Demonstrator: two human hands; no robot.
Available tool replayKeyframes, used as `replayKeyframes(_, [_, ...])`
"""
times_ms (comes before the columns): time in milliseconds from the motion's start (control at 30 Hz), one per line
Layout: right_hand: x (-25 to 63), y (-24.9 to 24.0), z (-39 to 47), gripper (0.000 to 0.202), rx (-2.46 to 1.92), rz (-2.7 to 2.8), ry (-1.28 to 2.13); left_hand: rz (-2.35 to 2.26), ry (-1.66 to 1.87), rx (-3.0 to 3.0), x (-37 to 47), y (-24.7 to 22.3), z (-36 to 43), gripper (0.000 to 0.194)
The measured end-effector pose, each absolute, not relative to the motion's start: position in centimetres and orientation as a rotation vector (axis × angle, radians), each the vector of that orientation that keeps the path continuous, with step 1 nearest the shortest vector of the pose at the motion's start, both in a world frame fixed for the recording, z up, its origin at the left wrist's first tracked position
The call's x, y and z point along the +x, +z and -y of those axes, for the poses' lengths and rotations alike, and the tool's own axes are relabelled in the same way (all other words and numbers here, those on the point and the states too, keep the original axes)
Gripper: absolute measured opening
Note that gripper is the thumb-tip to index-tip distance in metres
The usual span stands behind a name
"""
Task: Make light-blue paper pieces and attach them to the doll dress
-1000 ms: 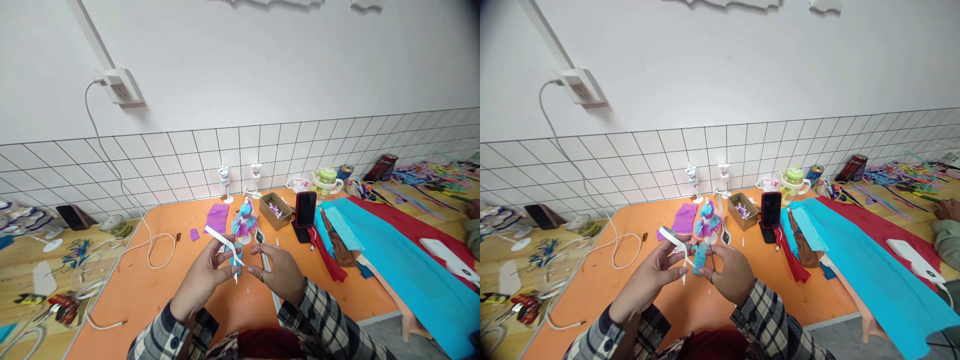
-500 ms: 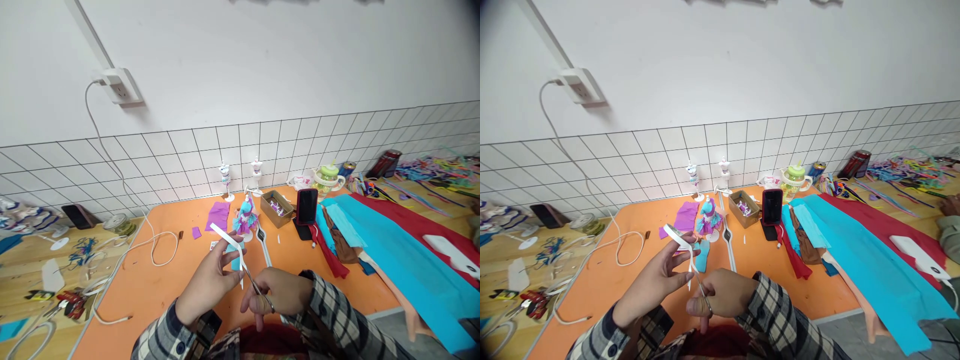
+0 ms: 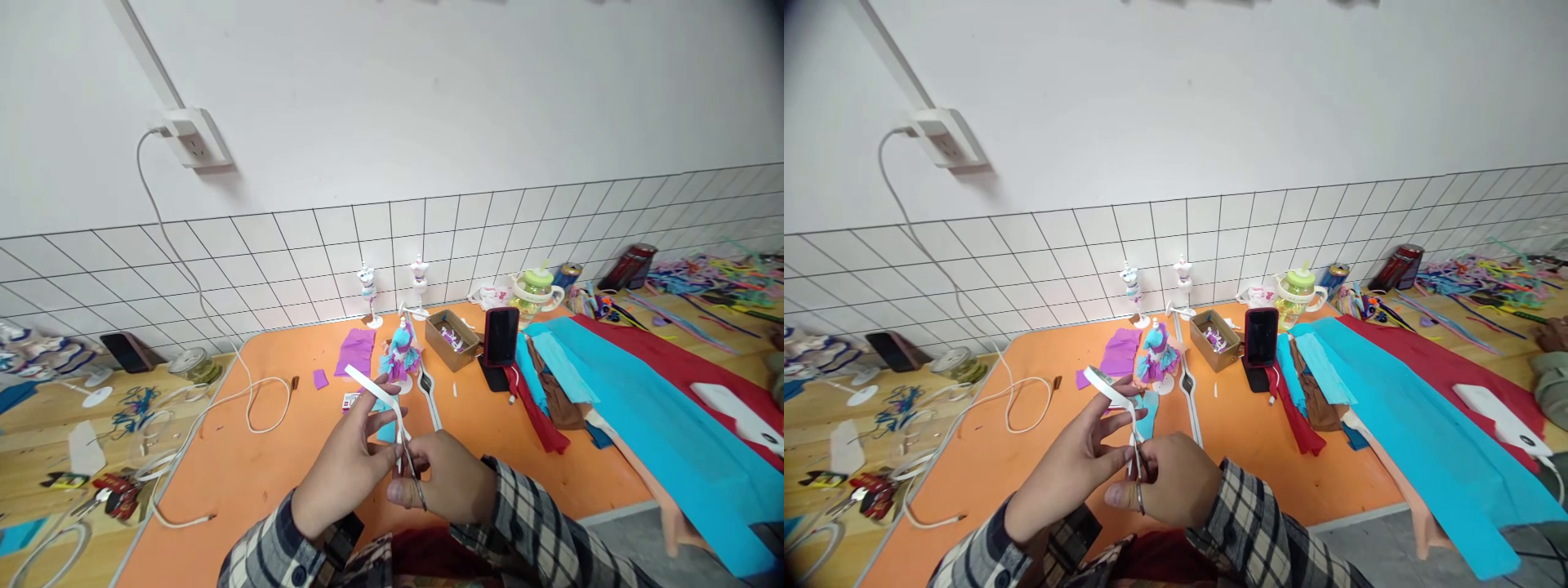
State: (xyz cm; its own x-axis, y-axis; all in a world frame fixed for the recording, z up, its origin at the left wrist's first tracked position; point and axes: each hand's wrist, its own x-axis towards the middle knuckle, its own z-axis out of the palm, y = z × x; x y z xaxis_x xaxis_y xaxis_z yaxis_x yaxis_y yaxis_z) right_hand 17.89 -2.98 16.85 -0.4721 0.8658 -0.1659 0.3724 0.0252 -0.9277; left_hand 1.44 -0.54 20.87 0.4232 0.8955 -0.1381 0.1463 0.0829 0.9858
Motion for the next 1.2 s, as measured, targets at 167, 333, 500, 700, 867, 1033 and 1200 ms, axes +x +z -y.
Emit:
replayKeyframes(167, [17.61,16.71,3.21,0.027,-1.263,1.824,1.407,-1.011,0.742,1.4,1.49,20.99,0.61,0.066])
replayKeyframes(333, [17.65,16.89,3.28,0.027,-1.299,1.79,1.435,-1.012,0.755,1.413,1.34,20.9,0.71,0.067])
replayKeyframes(500, [17.52,16.63,3.46,0.028,-1.297,1.749,1.481,-1.019,0.77,1.426,1.35,20.85,0.78,0.068])
replayKeyframes(700, [17.15,16.03,3.55,0.031,-1.315,1.702,1.472,-1.005,0.808,1.36,1.66,21.31,0.84,0.059])
replayKeyframes(867, [17.34,16.22,3.51,0.034,-1.355,1.724,1.454,-1.007,0.798,1.354,1.59,21.31,0.85,0.059])
replayKeyframes(1033, [17.68,16.43,3.51,0.035,-1.373,1.708,1.489,-1.025,0.788,1.354,1.47,21.28,0.8,0.059])
replayKeyframes(1200, [17.72,16.05,3.51,0.033,-1.348,1.697,1.526,-1.039,0.763,1.357,1.58,21.59,0.82,0.058])
